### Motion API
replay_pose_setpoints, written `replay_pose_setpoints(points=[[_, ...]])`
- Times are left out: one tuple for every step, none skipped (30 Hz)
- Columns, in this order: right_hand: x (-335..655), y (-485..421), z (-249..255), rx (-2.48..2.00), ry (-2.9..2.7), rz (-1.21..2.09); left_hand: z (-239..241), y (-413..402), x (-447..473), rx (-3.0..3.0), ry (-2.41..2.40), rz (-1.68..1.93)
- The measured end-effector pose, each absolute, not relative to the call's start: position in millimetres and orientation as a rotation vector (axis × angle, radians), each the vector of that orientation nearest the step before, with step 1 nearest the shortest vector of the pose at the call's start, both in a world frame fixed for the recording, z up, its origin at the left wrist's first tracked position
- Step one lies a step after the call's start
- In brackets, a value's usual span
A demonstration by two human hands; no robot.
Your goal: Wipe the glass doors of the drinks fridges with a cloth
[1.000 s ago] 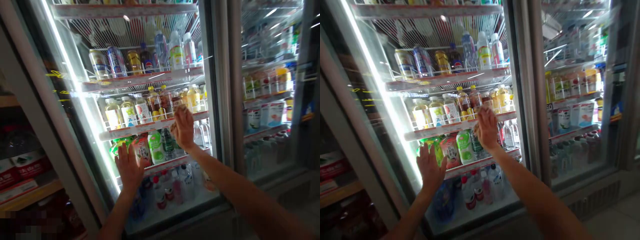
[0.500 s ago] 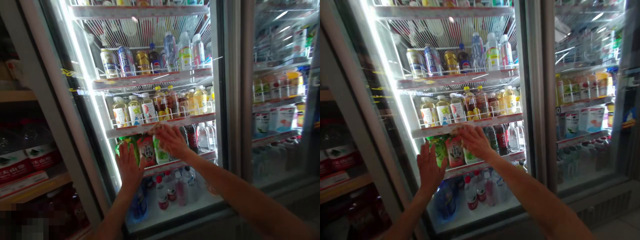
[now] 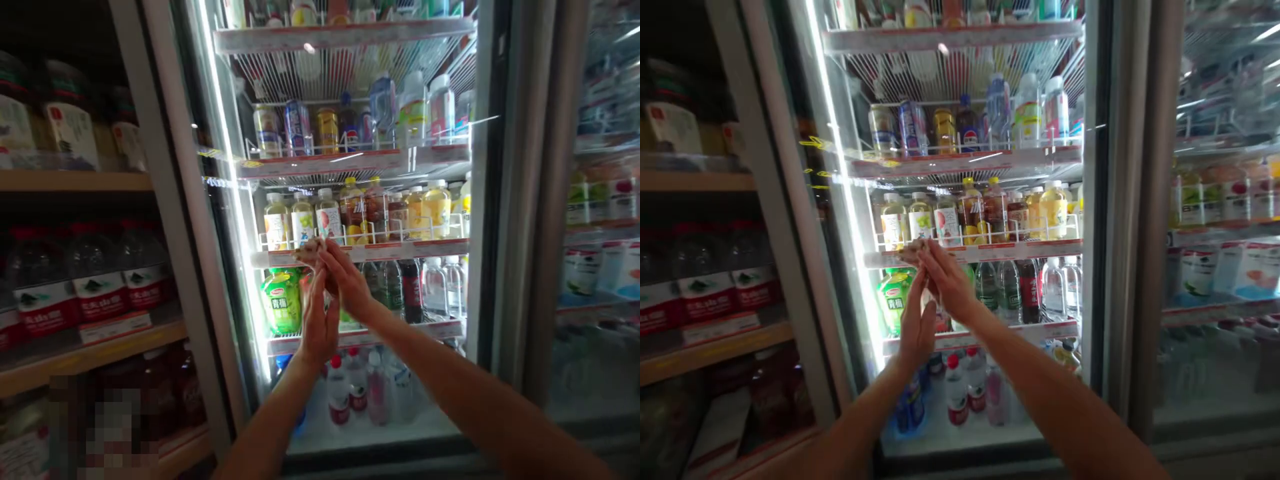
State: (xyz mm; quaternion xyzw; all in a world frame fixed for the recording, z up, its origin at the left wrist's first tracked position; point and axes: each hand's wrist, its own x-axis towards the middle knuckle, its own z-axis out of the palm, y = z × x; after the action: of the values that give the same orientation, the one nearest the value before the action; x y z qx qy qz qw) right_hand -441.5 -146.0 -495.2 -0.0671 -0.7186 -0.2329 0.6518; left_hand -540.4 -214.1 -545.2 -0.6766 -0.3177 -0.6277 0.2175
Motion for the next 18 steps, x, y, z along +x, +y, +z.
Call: replay_pose_setpoints(points=[[-441.7,-148.7,-489.6,-0.150,-1.622,-0.488,-538.6,-212.5,-532.6,-1.878,-0.873,-1.834],[-441.2,-151.8,-484.1,-0.172,-1.602,-0.447,-530.2,-211.4,-527.2,-1.867,-0.859,-1.895],[-440.5,-154.9,-478.7,-0.201,-1.580,-0.418,-520.0,-211.2,-524.4,-1.847,-0.828,-1.913],[-440.0,-157.8,-473.4,-0.215,-1.572,-0.416,-508.3,-211.6,-524.0,-1.825,-0.780,-1.888],[-440.1,-160.0,-468.6,-0.215,-1.590,-0.444,-495.6,-212.3,-525.6,-1.787,-0.730,-1.854],[-441.0,-161.1,-464.9,-0.210,-1.629,-0.497,-482.9,-212.8,-528.9,-1.740,-0.690,-1.833],[-442.4,-161.1,-462.8,-0.199,-1.684,-0.575,-471.5,-212.6,-533.1,-1.702,-0.672,-1.828],[-443.8,-159.7,-462.8,-0.185,-1.745,-0.665,-462.7,-211.3,-537.6,-1.684,-0.680,-1.834],[-444.5,-157.3,-465.0,-0.172,-1.801,-0.754,-457.7,-208.7,-541.9,-1.699,-0.705,-1.828],[-443.7,-153.9,-469.2,-0.165,-1.855,-0.828,-457.3,-204.9,-545.4,-1.741,-0.735,-1.798],[-440.5,-150.0,-474.9,-0.155,-1.908,-0.888,-461.5,-200.3,-547.9,-1.784,-0.756,-1.743],[-434.4,-145.7,-481.1,-0.130,-1.956,-0.937,-469.8,-195.1,-549.2,-1.807,-0.768,-1.671],[-425.4,-141.2,-486.8,-0.103,-1.991,-0.977,-480.9,-189.6,-549.4,-1.786,-0.774,-1.605],[-413.6,-136.5,-490.8,-0.093,-2.001,-1.006,-492.8,-184.2,-548.8,-1.735,-0.784,-1.544],[-399.6,-131.5,-492.4,-0.112,-1.980,-1.025,-503.5,-179.1,-548.1,-1.668,-0.799,-1.485],[-384.4,-126.3,-491.0,-0.166,-1.930,-1.037,-511.0,-174.4,-548.0,-1.605,-0.811,-1.420],[-368.9,-120.9,-486.7,-0.250,-1.854,-1.044,-513.9,-170.4,-549.1,-1.565,-0.806,-1.337],[-354.1,-115.7,-479.9,-0.352,-1.762,-1.050,-511.4,-167.4,-552.4,-1.552,-0.780,-1.240]])
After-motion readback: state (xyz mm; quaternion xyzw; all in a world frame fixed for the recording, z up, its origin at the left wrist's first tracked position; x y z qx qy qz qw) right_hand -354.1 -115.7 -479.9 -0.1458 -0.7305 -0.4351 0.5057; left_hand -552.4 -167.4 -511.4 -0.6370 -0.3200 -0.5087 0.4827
